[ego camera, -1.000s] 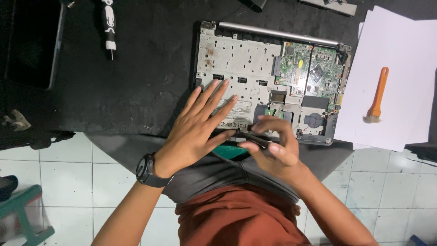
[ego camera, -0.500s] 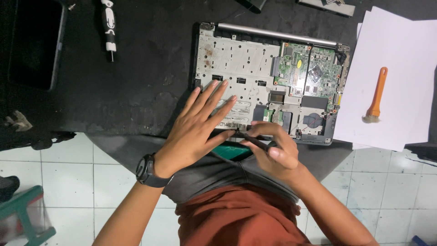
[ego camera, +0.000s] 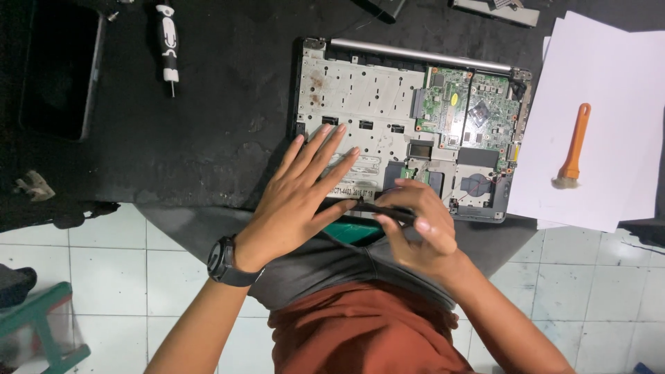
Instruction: Disassembling a laptop to clean and repair internal components using a screwdriver and a brush.
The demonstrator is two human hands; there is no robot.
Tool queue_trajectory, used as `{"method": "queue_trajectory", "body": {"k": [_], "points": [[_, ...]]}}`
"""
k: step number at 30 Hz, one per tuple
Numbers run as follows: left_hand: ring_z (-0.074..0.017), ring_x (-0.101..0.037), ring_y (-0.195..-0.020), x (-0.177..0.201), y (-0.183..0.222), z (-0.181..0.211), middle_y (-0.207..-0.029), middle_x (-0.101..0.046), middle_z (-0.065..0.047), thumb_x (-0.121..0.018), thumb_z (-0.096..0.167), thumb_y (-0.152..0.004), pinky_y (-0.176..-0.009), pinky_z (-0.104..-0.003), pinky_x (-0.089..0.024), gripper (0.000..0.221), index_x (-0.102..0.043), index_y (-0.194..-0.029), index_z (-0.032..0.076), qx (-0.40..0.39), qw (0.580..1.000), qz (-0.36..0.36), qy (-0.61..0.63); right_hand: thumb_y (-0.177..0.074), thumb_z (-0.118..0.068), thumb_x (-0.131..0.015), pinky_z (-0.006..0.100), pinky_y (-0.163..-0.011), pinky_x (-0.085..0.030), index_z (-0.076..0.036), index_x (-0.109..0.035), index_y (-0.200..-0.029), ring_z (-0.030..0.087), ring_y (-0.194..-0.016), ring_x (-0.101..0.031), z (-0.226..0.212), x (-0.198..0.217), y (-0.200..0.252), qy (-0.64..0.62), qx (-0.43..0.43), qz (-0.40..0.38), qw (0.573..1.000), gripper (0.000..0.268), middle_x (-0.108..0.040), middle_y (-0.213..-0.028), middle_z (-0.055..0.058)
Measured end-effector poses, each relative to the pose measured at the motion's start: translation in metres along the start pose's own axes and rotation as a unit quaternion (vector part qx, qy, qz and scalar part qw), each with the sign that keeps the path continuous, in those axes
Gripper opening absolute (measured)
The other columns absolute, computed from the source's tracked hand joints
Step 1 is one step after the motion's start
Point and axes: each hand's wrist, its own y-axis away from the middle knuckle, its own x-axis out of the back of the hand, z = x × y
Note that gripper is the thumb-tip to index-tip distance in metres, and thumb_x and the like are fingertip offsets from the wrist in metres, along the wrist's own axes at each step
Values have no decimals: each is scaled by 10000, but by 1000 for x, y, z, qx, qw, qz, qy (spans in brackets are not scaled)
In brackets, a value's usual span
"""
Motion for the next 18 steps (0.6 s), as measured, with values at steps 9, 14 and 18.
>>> {"method": "queue_trajectory", "body": {"k": [9,14,18], "points": [[-346,-154,-1629,7,-5,7,-1739,-149,-121,-663,339,-1070,-1341,-582,-171,739,-244,-1657,179,20,999,-2,25,-944,137,-608,459,-815,-650,-219,-189,-1453,329,-756,-699,6,-2,5,-51,-31,87,994,749,-616,-855,229],[-363,-181,-1597,12,-10,13,-1706,-201,-103,-747,291,-988,-1307,-644,-151,641,-475,-1553,155,30,998,9,53,-930,206,-614,518,-918,-610,-276,-140,-1542,349,-791,-673,-10,14,-14,-58,-154,125,978,912,-604,-805,252],[-398,-297,-1550,13,-16,22,-1647,-332,-124,-809,260,-918,-1278,-696,-198,386,-701,-1267,139,14,995,50,89,-982,151,-586,540,-962,-589,-319,-130,-1556,379,-758,-663,-18,18,-18,-59,-229,165,958,871,-618,-844,300]]}}
